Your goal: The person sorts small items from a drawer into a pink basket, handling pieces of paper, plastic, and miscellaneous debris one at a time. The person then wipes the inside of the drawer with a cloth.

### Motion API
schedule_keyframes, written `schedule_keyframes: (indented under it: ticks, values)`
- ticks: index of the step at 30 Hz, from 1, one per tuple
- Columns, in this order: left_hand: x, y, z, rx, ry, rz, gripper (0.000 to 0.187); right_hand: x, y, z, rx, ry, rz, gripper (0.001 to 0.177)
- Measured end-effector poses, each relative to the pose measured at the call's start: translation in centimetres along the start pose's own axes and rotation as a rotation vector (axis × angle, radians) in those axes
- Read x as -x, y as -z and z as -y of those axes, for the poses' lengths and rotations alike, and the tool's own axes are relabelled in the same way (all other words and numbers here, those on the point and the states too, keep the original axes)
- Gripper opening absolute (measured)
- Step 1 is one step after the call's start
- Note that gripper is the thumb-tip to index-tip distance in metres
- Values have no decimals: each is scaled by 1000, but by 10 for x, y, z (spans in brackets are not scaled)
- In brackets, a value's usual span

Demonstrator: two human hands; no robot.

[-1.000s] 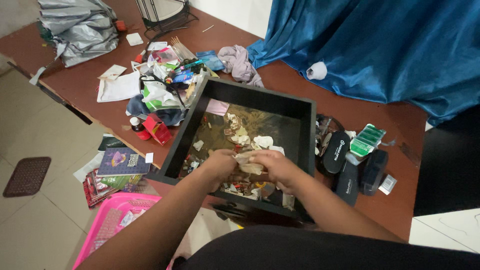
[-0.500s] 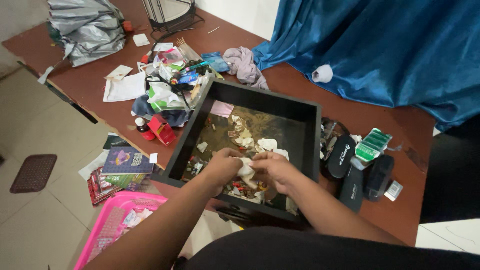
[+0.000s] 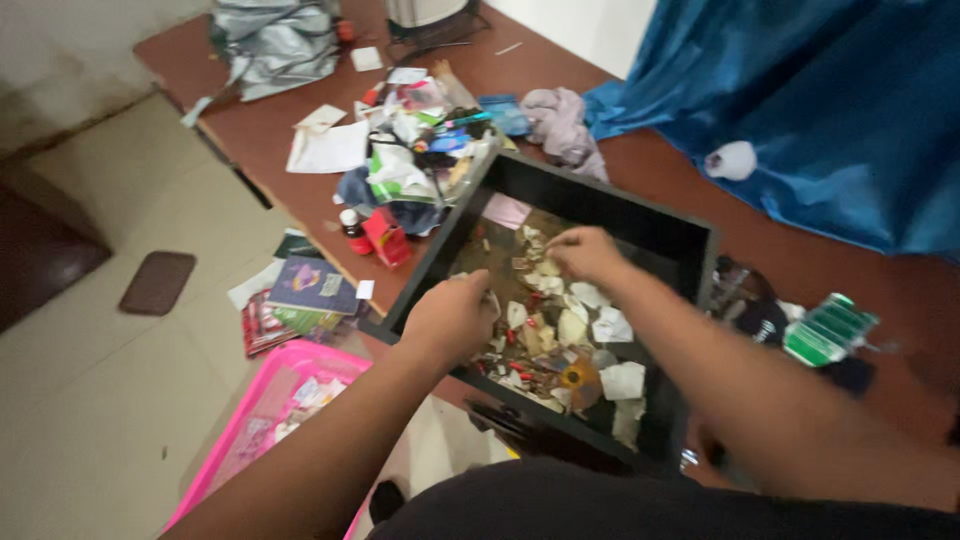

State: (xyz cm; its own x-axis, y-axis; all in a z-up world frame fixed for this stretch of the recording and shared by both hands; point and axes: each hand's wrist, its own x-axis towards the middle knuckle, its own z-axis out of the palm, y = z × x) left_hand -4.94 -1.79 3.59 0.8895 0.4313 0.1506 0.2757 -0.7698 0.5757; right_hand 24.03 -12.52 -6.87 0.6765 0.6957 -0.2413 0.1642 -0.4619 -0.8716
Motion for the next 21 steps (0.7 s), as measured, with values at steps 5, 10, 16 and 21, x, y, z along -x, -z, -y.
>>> schedule_keyframes:
  ticks: [5, 10, 16, 21]
  values:
    - [23, 16, -5, -52, 160, 77, 21, -77, 0, -5, 465, 267, -87, 32]
    - [25, 22, -12, -42, 194, 67, 22, -84, -15, 6, 697, 251, -19, 25]
    - [26, 22, -15, -22, 205, 67, 25, -64, -5, 41, 781, 300, 30, 22]
    - [24, 26, -17, -43, 233, 128, 24, -49, -8, 50, 585, 214, 28, 31]
